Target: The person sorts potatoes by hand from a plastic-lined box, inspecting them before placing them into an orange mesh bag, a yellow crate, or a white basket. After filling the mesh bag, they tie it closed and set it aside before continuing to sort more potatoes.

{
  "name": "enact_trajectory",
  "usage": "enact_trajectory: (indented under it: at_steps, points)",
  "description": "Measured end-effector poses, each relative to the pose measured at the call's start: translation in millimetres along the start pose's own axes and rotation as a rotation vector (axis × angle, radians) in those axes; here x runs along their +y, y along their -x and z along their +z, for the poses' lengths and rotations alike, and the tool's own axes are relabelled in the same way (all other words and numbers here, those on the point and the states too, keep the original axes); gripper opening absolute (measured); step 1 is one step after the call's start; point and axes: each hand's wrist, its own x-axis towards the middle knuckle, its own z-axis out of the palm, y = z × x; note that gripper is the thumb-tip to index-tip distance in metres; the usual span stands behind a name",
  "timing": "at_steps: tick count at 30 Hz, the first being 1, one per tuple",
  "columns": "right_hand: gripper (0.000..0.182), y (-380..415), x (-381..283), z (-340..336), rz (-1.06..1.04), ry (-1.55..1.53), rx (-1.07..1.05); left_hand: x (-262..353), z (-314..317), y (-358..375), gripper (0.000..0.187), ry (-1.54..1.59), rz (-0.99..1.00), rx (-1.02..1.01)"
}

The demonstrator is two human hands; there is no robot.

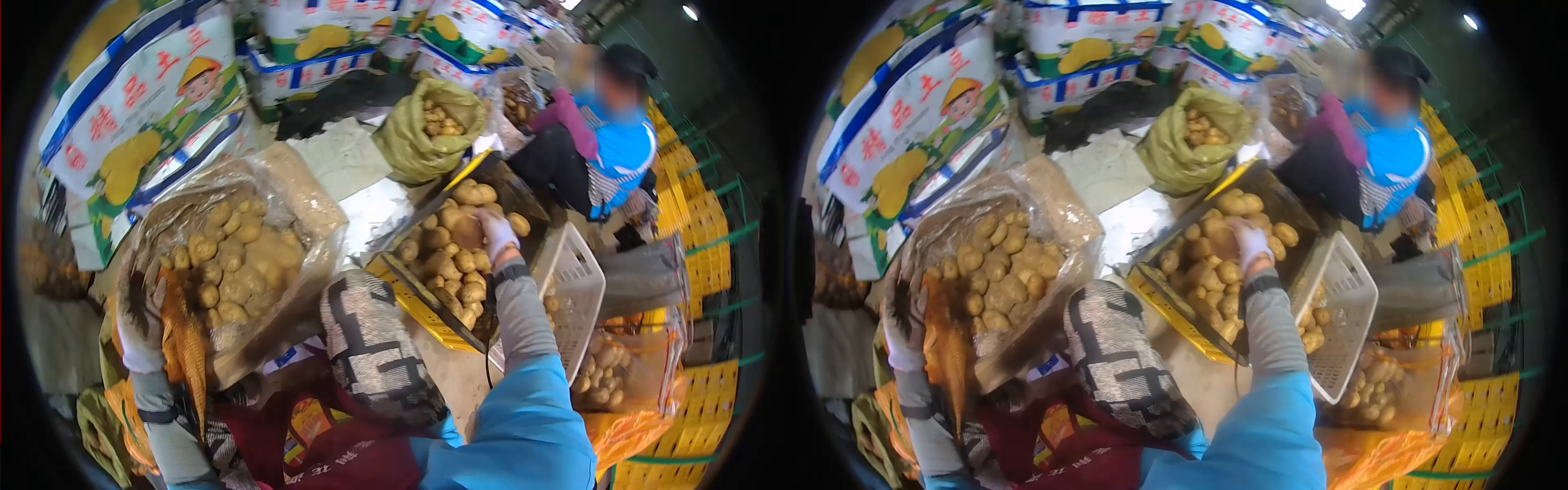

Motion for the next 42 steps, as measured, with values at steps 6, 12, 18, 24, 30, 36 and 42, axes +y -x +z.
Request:
enact_trajectory:
  at_steps: [6, 12, 18, 24, 30, 36, 42]
  points:
    - [0.013, -42.0, -39.1, 53.6, -0.204, -0.313, 0.147, 3.0, 2.9, -2.9, 0.045, 0.077, 0.039, 0.195]
    - [0.049, 24.8, -205.7, 234.1, -0.474, 0.394, -0.598, 17.2, 16.2, 2.4, 0.045, 0.099, 0.054, 0.271]
    - [0.073, 84.9, -152.3, 454.9, -0.704, 1.425, -1.143, 24.2, 10.7, 3.8, 0.043, 0.199, 0.099, 0.247]
    - [0.073, 132.5, -66.3, 521.8, -0.547, 1.538, -0.991, 31.2, 9.0, 9.3, 0.044, 0.141, 0.159, 0.286]
    - [0.084, 94.6, -99.0, 469.0, -0.493, 0.419, -1.246, 19.8, 15.6, 10.6, 0.039, -0.042, 0.084, 0.304]
    - [0.083, 167.3, -211.6, 381.3, -0.851, 0.066, -1.132, -29.4, 38.9, -3.5, 0.045, 0.346, -0.179, 0.073]
    - [0.062, 184.4, -209.6, 357.3, -1.096, 0.166, -0.558, -6.0, 88.8, 3.5, 0.065, -0.274, -0.082, -0.105]
